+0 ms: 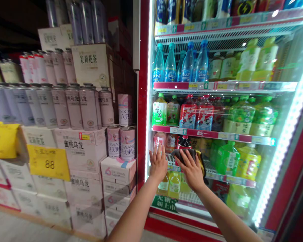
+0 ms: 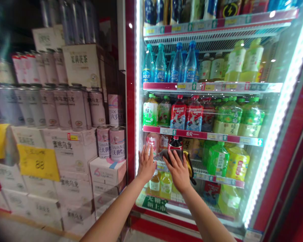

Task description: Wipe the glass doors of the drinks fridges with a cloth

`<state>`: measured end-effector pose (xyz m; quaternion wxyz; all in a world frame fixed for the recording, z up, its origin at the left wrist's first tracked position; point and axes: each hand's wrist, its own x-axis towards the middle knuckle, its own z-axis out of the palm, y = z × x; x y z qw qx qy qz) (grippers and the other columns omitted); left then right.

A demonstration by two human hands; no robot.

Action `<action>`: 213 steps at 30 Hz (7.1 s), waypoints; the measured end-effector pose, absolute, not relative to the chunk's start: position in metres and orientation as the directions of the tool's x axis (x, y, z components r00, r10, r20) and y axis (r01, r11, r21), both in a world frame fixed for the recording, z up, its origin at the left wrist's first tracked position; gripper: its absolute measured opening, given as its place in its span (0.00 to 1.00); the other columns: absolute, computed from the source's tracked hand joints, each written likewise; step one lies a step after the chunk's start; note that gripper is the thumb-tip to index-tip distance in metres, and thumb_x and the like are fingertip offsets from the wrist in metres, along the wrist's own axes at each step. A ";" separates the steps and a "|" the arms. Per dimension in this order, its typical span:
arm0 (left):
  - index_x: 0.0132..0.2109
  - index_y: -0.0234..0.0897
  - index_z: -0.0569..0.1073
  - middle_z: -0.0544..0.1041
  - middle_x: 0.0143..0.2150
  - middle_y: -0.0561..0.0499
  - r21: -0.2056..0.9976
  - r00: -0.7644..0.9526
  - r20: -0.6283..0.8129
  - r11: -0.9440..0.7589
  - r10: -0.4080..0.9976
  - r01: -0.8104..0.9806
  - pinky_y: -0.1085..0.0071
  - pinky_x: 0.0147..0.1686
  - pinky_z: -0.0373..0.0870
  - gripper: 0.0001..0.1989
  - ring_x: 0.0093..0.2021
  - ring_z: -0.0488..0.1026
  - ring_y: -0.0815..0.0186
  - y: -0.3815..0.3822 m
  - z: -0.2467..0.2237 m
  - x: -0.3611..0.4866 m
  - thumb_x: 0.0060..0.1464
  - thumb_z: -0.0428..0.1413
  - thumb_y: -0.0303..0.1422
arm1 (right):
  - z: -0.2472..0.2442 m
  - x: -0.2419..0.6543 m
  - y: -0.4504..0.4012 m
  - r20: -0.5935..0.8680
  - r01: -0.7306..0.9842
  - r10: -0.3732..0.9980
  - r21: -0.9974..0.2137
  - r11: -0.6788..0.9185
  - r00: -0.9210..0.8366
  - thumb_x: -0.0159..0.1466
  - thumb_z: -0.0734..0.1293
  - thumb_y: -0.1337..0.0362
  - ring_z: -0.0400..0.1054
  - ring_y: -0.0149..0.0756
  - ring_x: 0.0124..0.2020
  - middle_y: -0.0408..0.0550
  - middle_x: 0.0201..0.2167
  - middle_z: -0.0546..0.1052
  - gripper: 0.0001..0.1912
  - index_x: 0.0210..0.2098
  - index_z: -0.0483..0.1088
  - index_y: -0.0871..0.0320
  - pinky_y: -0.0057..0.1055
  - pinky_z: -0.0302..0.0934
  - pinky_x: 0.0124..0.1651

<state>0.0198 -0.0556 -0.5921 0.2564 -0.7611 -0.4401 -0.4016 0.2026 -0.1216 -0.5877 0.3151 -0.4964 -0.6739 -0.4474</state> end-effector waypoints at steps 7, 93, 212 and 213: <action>0.75 0.34 0.36 0.47 0.76 0.36 -0.084 0.310 0.870 -0.503 0.383 0.860 0.41 0.71 0.46 0.45 0.76 0.39 0.48 -0.058 -0.587 0.041 0.62 0.54 0.33 | -0.548 0.230 -0.128 0.872 0.957 0.397 0.282 0.068 -0.285 0.67 0.63 0.71 0.50 0.44 0.73 0.45 0.72 0.58 0.31 0.67 0.63 0.43 0.54 0.35 0.74; 0.75 0.41 0.41 0.45 0.77 0.49 -0.412 0.651 0.738 -0.645 0.178 0.644 0.49 0.75 0.31 0.43 0.77 0.36 0.56 -0.109 -0.583 0.196 0.60 0.53 0.31 | -0.615 0.420 -0.211 0.883 0.980 0.448 0.186 -0.068 -0.136 0.66 0.60 0.78 0.36 0.54 0.76 0.51 0.76 0.43 0.43 0.74 0.45 0.43 0.67 0.45 0.69; 0.75 0.52 0.41 0.35 0.78 0.45 -0.178 0.533 0.774 -0.690 0.342 0.701 0.37 0.70 0.45 0.55 0.76 0.31 0.45 -0.119 -0.702 0.204 0.51 0.67 0.39 | -0.731 0.415 -0.216 0.937 0.996 0.340 -0.065 -0.063 0.082 0.69 0.59 0.77 0.49 0.48 0.73 0.44 0.73 0.56 0.39 0.71 0.52 0.33 0.61 0.46 0.72; 0.75 0.52 0.41 0.35 0.78 0.45 -0.177 0.531 0.774 -0.688 0.344 0.704 0.37 0.70 0.45 0.55 0.76 0.31 0.45 -0.120 -0.701 0.203 0.51 0.67 0.39 | -0.730 0.418 -0.215 0.950 0.991 0.285 -0.118 -0.059 0.130 0.69 0.58 0.77 0.47 0.50 0.74 0.45 0.74 0.53 0.38 0.71 0.51 0.34 0.62 0.48 0.71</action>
